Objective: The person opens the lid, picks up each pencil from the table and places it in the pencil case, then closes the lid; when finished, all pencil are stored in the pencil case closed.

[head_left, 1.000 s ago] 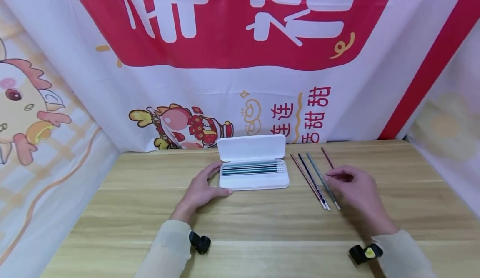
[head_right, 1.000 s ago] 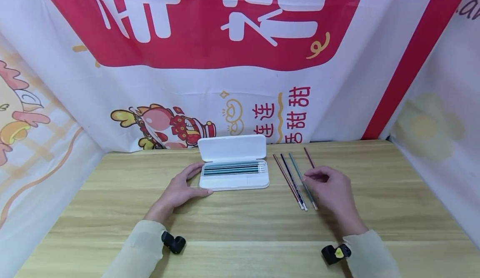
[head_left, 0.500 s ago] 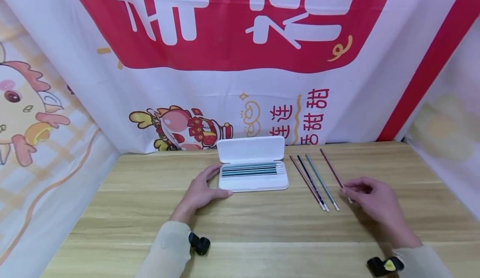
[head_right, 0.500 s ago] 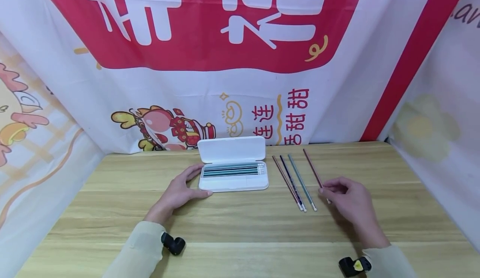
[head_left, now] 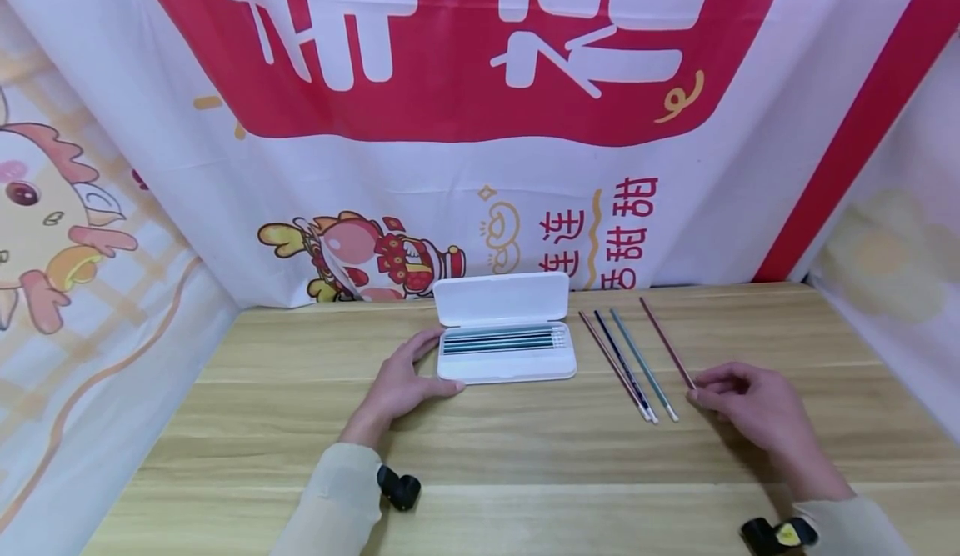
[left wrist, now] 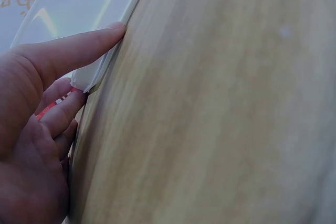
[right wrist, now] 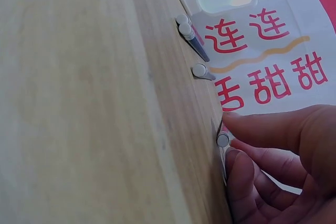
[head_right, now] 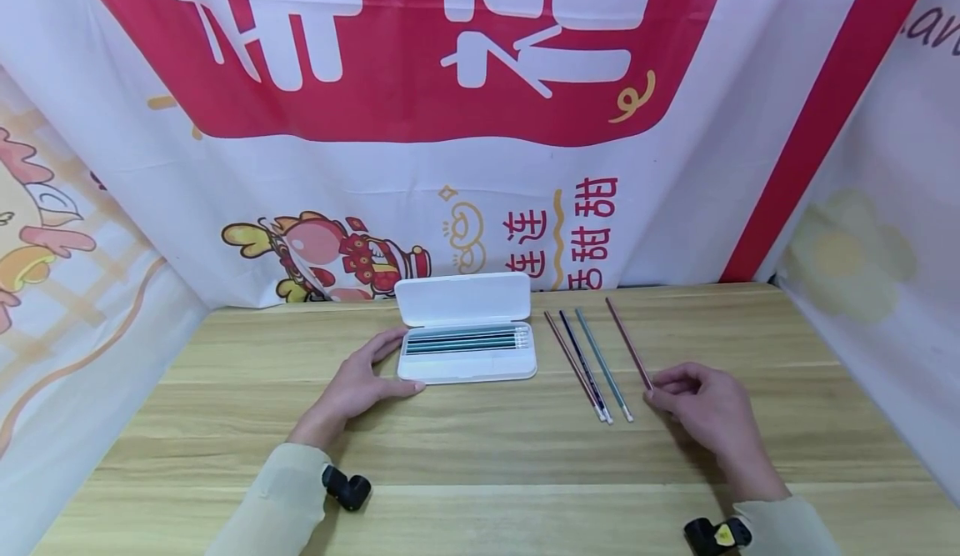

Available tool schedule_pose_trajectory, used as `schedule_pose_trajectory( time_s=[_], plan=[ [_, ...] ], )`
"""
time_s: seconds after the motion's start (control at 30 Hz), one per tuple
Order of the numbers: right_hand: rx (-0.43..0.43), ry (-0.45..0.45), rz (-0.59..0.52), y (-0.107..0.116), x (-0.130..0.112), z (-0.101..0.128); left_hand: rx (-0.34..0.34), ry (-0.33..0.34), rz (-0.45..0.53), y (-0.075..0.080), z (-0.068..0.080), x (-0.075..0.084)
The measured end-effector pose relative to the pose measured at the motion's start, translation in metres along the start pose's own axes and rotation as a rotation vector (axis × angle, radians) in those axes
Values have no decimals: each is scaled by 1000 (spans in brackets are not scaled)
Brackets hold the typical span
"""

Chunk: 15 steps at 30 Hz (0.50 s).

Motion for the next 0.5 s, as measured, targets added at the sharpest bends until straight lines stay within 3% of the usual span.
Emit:
schedule_pose_trajectory(
  time_s=[0.5],
  plan=[
    [-32, 22, 124, -1, -2, -2, 6, -10, 11, 1, 2, 0]
  ],
)
Point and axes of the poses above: each hand's wrist, its own z-axis away from the middle knuckle, its own y-axis out of the back of the hand, x = y × z, the point moved 8 cm from there along -z, towards the middle knuckle, and after that the axes turned 13 degrees about -z, right-handed, at the moved point
